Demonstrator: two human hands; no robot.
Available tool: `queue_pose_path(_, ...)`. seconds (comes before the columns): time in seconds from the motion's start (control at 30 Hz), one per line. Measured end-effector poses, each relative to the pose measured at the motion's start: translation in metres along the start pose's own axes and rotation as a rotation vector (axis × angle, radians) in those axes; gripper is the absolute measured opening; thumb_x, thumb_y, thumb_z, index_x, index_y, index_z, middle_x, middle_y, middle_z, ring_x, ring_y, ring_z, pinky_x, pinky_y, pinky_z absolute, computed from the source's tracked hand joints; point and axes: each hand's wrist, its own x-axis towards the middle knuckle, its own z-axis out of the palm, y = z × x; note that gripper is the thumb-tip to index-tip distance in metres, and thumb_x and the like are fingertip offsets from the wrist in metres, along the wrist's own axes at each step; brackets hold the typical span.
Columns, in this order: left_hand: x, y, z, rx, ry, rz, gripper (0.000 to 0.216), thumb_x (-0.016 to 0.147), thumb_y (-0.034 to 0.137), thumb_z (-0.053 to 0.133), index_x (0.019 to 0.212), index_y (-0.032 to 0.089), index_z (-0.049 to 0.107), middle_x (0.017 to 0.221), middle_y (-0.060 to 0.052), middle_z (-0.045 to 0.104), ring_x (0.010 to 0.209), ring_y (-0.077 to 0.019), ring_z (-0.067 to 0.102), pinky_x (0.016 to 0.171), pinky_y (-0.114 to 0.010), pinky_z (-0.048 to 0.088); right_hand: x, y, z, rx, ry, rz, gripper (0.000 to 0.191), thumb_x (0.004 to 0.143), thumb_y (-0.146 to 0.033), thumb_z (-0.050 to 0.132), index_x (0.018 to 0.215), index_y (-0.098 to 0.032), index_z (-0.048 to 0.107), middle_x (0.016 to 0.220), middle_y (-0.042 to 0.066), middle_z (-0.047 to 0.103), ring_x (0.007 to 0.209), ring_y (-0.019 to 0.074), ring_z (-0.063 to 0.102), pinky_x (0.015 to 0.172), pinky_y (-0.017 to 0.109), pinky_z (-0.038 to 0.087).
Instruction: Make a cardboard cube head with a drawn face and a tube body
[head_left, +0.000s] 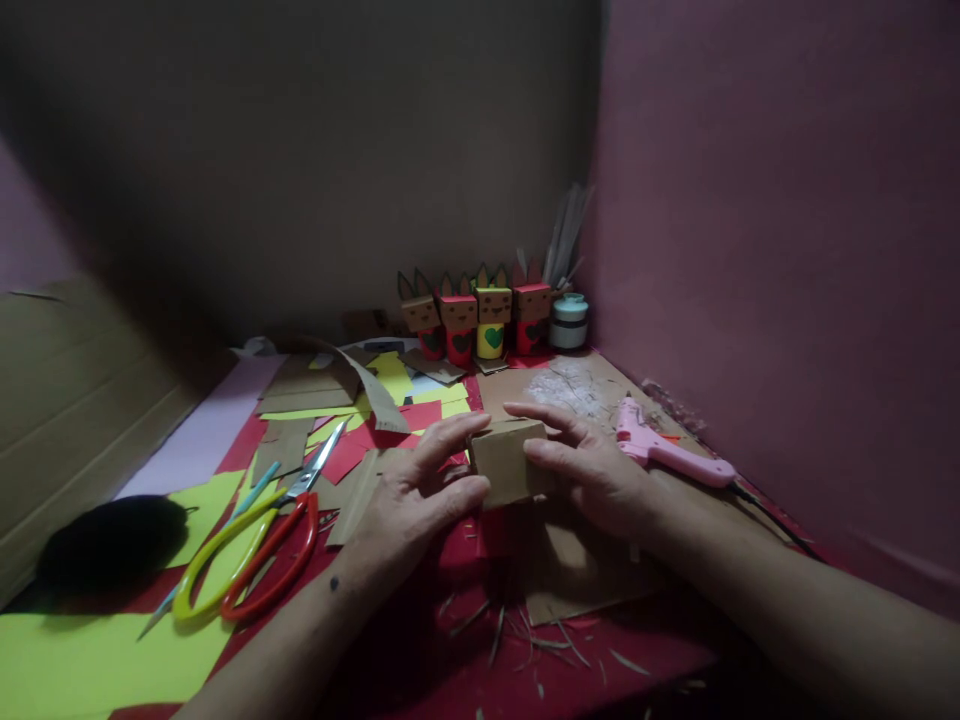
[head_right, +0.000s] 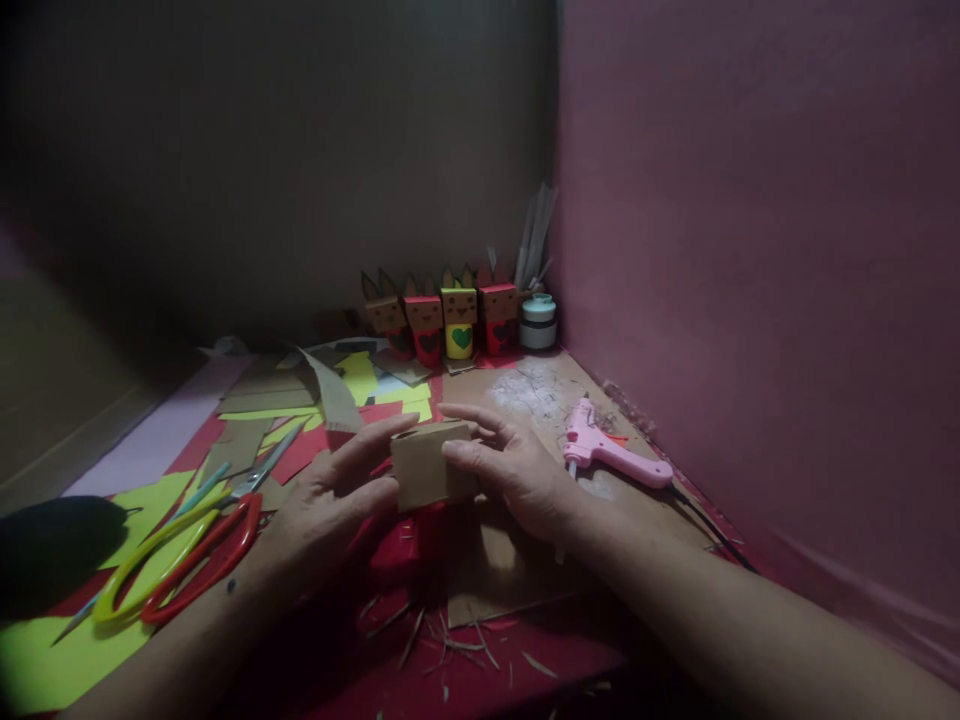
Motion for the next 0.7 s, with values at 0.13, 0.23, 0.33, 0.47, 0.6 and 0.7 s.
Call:
queue_pose_path(0.13, -0.0017, 0.0023, 0.0014, 0.121, 0.028, 0.027, 0.03, 0.084, 0.039, 0.075, 0.113, 0.036, 0.077, 0.134, -0.004, 0.067, 0.125, -0.0329, 0.057, 0.105, -0.044, 0.048, 0.0009, 0.0028, -0.002, 0.029, -0.033, 0.01, 0.043, 0.075, -0.034, 0.084, 0.116, -0.032, 0.072, 0.107, 0.004, 0.074, 0.095, 0.0228, 0.068, 0.087, 0.041, 0.054)
queue_pose_path(0.23, -0.0028, 0.0031, 0.0015, 0.152, 0.032, 0.057, 0.028, 0.086, 0.039, 0.073, 0.113, 0.037, 0.078, 0.133, -0.004, 0.067, 0.125, -0.0323, 0.058, 0.105, -0.043, 0.049, 0.0017, 0.0047, -0.0029, 0.045, -0.034, 0.039, 0.045, 0.073, -0.037, 0.086, 0.116, -0.033, 0.073, 0.11, 0.004, 0.074, 0.099, 0.0246, 0.068, 0.092, 0.044, 0.053)
queue_pose_path(0.33, -0.0024, 0.0029, 0.0014, 0.183, 0.033, 0.105, 0.027, 0.086, 0.037, 0.072, 0.112, 0.037, 0.078, 0.132, -0.003, 0.068, 0.128, -0.031, 0.056, 0.105, -0.04, 0.048, 0.0024, 0.006, -0.004, 0.043, -0.009, 0.052, 0.048, 0.073, -0.04, 0.086, 0.119, -0.034, 0.073, 0.114, 0.004, 0.074, 0.104, 0.0259, 0.067, 0.099, 0.048, 0.049)
queue_pose_path(0.47, -0.0019, 0.0036, 0.003, 0.19, 0.05, 0.12, 0.026, 0.085, 0.037, 0.072, 0.11, 0.034, 0.08, 0.129, -0.004, 0.07, 0.125, -0.0324, 0.058, 0.105, -0.041, 0.048, 0.0022, 0.0062, -0.0047, 0.064, 0.002, 0.071, 0.049, 0.074, -0.038, 0.086, 0.121, -0.034, 0.072, 0.114, 0.004, 0.075, 0.106, 0.0259, 0.067, 0.099, 0.047, 0.049)
queue_pose_path(0.6, -0.0022, 0.0043, 0.0056, 0.168, 0.071, 0.06, 0.025, 0.082, 0.034, 0.075, 0.107, 0.031, 0.081, 0.121, -0.006, 0.074, 0.118, -0.0315, 0.061, 0.103, -0.039, 0.049, 0.0013, 0.0038, -0.0008, 0.067, 0.015, 0.065, 0.042, 0.077, -0.04, 0.083, 0.117, -0.031, 0.075, 0.109, 0.004, 0.075, 0.099, 0.0222, 0.068, 0.088, 0.039, 0.052)
queue_pose_path(0.7, 0.0031, 0.0063, 0.0059, -0.119, 0.105, -0.094, 0.03, 0.082, 0.029, 0.076, 0.112, 0.028, 0.078, 0.114, -0.007, 0.076, 0.106, -0.028, 0.068, 0.088, -0.033, 0.057, 0.0013, 0.0026, 0.0035, 0.13, 0.023, 0.053, 0.054, 0.077, -0.041, 0.081, 0.128, -0.029, 0.068, 0.112, 0.006, 0.071, 0.092, 0.0214, 0.068, 0.076, 0.036, 0.056)
